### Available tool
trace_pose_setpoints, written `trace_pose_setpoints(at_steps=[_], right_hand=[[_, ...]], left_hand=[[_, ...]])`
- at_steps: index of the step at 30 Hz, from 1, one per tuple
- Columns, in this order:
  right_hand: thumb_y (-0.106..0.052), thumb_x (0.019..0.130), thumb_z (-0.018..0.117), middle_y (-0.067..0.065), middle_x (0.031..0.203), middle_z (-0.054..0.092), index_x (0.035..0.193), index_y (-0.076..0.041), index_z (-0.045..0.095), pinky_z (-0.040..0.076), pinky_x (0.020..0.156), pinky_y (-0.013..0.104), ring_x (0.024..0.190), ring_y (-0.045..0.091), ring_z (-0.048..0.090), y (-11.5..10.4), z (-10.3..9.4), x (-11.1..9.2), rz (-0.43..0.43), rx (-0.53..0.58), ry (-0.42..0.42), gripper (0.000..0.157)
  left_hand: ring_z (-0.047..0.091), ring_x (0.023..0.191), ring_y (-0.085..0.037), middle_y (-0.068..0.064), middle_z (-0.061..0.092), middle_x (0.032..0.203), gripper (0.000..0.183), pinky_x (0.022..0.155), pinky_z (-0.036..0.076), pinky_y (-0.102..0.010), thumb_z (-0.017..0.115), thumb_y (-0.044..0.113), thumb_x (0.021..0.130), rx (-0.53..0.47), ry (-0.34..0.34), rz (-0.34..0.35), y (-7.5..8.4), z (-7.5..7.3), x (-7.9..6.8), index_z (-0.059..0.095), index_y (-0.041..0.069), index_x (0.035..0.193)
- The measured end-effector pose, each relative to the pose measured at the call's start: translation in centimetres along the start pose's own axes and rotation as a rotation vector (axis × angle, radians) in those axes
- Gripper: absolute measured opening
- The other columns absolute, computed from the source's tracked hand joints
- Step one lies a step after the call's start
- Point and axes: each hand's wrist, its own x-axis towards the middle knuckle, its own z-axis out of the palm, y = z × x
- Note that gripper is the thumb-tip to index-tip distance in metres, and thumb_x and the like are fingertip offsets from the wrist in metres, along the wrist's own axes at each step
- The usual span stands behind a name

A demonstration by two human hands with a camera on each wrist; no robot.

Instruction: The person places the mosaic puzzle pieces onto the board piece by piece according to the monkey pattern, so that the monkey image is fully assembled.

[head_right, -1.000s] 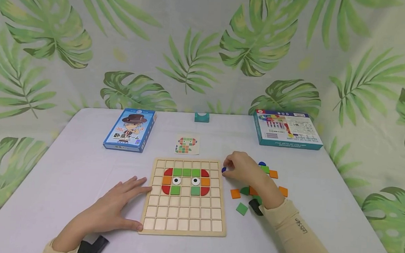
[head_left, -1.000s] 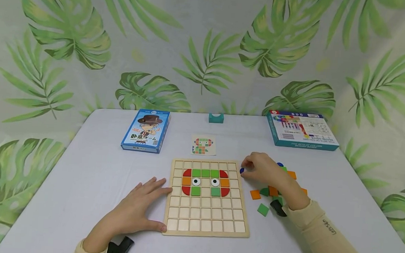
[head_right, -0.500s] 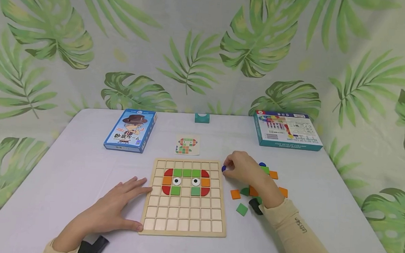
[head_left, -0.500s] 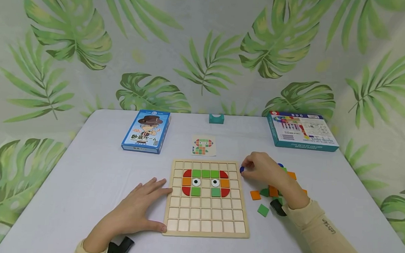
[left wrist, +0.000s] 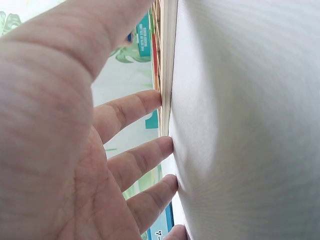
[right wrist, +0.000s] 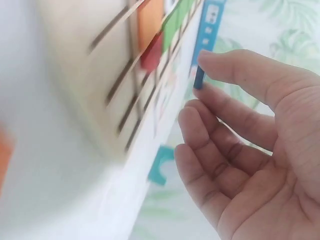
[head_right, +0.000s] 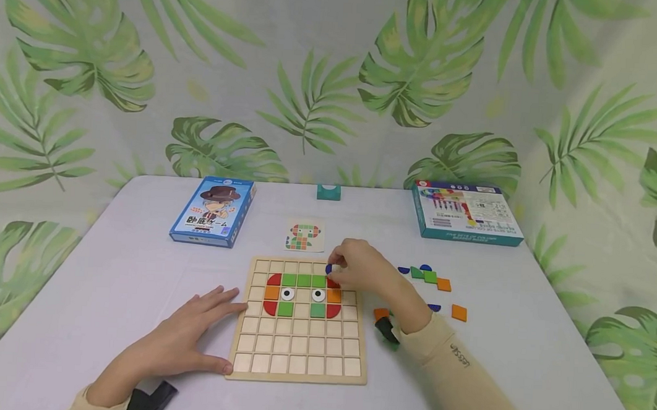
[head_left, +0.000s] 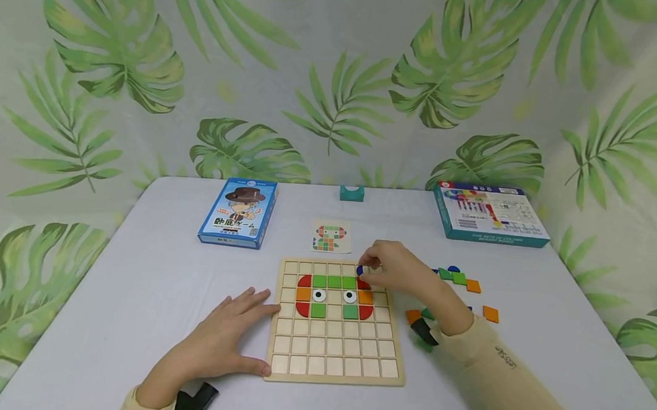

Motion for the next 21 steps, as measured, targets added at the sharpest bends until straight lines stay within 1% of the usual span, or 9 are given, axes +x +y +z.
trace_pose_setpoints(at_steps=[3,9,11,17,21], right_hand=[[-0.018,0.095,0.082,0.007,0.104,0.073,0.109,-0.007,0.080,0.062,0.092,0.038,0.097,0.023,0.066,-1.4,0.6,0.7,-0.020,0.010,-0.011,0.018],[-0.020,0.095,0.083,0.003,0.106,0.072,0.110,-0.009,0.079,0.061,0.092,0.033,0.098,0.019,0.065,-4.0,1.9,1.8,-0.056,0.025,-0.036,0.018],[-0.020,0.096,0.083,0.002,0.107,0.072,0.110,-0.010,0.079,0.061,0.091,0.032,0.098,0.017,0.066,-4.8,2.4,2.1,-0.080,0.024,-0.046,0.018],[-0.022,0.096,0.082,0.003,0.106,0.071,0.111,-0.009,0.080,0.057,0.083,0.030,0.091,0.015,0.061,-6.9,3.9,3.3,-0.133,0.011,-0.083,0.019],[-0.024,0.097,0.082,0.002,0.103,0.070,0.108,-0.011,0.081,0.055,0.080,0.028,0.089,0.013,0.059,-7.8,4.8,4.1,-0.159,-0.023,-0.105,0.017]], left_hand=[[0.034,0.161,-0.047,-0.011,0.044,0.171,0.103,0.125,0.028,-0.077,0.093,0.068,0.067,-0.003,0.002,0.003,0.0,0.0,0.0,0.058,0.025,0.155],[0.034,0.161,-0.046,-0.012,0.045,0.170,0.102,0.125,0.027,-0.077,0.093,0.067,0.068,-0.004,0.004,0.002,0.1,-0.1,0.0,0.059,0.024,0.154],[0.033,0.161,-0.047,-0.012,0.045,0.170,0.102,0.125,0.027,-0.077,0.093,0.067,0.068,-0.006,0.003,0.002,0.1,-0.1,0.0,0.059,0.024,0.154],[0.034,0.160,-0.047,-0.013,0.045,0.170,0.101,0.124,0.028,-0.078,0.093,0.066,0.069,-0.009,0.004,0.010,0.0,-0.2,-0.1,0.059,0.024,0.154],[0.033,0.161,-0.046,-0.012,0.045,0.170,0.101,0.125,0.027,-0.077,0.093,0.067,0.069,-0.015,-0.003,0.006,0.0,-0.2,-0.1,0.059,0.025,0.154]])
